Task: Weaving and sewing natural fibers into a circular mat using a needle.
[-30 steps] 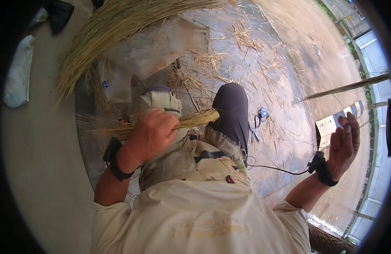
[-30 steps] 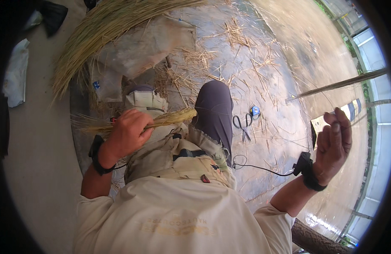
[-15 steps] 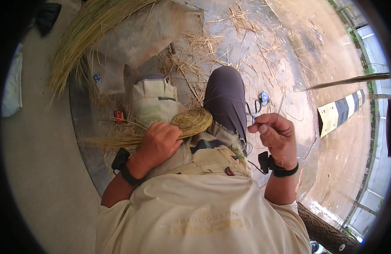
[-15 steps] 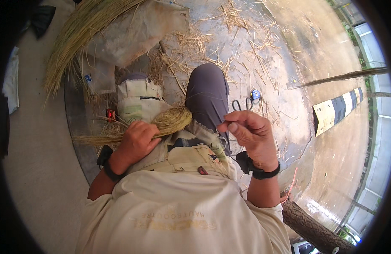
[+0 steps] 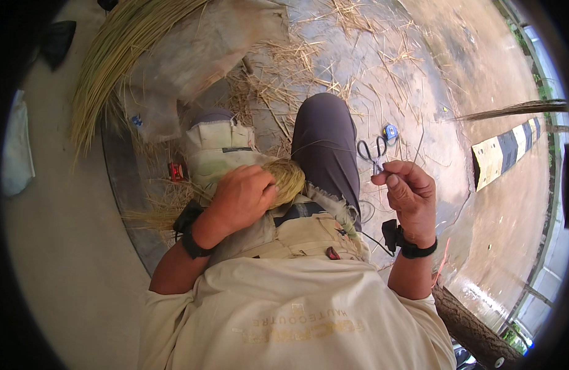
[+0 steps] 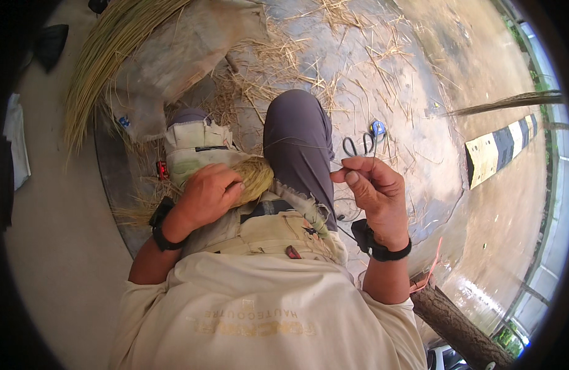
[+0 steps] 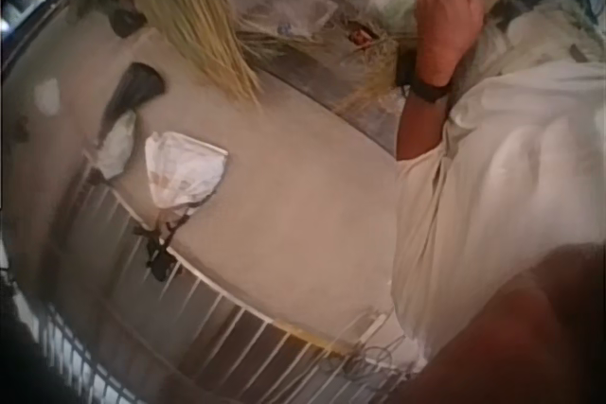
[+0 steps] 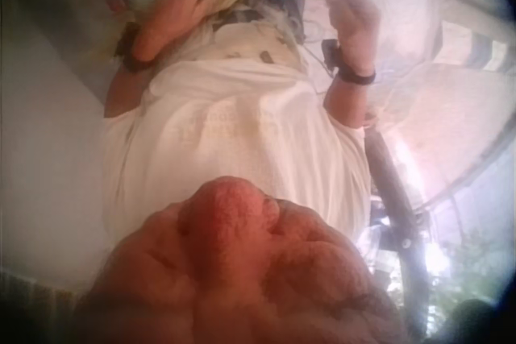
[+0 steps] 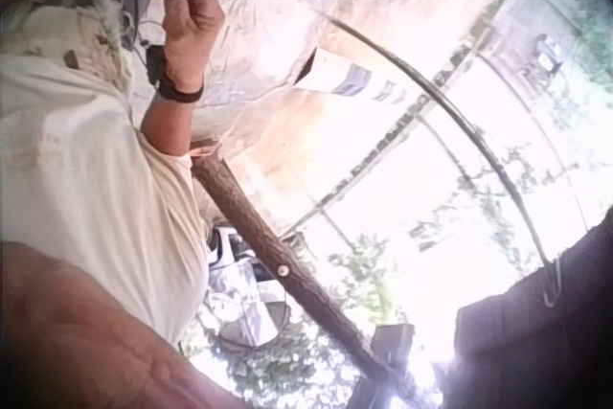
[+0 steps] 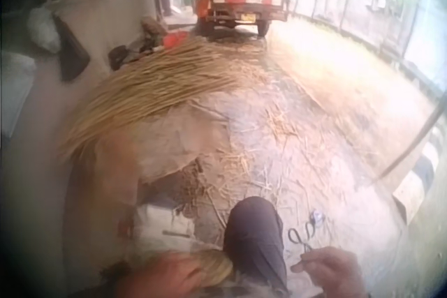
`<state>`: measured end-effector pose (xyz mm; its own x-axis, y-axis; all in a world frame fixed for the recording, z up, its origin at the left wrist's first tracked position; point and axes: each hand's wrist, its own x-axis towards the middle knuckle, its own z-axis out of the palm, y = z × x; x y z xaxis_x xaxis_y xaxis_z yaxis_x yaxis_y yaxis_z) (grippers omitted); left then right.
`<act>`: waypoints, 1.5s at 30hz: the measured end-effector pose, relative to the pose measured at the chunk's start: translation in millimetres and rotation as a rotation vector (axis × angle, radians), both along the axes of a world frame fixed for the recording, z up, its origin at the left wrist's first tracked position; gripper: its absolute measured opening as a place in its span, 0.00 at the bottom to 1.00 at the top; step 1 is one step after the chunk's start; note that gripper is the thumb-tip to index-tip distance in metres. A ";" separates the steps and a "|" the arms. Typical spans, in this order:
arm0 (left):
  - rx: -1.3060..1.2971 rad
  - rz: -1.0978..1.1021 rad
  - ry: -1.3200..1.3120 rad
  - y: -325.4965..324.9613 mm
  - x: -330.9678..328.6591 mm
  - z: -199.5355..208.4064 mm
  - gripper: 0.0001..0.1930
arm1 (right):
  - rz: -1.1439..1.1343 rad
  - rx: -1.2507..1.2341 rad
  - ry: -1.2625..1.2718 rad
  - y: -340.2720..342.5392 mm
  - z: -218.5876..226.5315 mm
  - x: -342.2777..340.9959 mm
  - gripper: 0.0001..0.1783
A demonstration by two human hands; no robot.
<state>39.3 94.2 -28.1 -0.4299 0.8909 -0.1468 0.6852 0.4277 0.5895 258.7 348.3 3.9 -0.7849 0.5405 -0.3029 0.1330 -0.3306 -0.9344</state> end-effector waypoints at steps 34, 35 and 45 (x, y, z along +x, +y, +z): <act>-0.023 0.193 -0.650 69.9 -29.2 -48.5 0.12 | -0.099 -0.012 -0.004 2.0 -13.5 -3.9 0.12; -0.039 0.194 -0.675 71.1 -30.1 -47.8 0.11 | -0.102 -0.014 -0.007 2.2 -13.3 -4.3 0.12; 0.274 0.354 -0.916 75.3 -51.9 -15.4 0.06 | -0.215 -0.012 0.074 20.8 -16.0 7.4 0.13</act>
<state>-12.6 169.5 -43.5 -0.5006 0.7865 -0.3617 -0.2181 0.2898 0.9319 266.2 369.1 -12.1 -0.6726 0.6944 -0.2558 -0.0109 -0.3550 -0.9348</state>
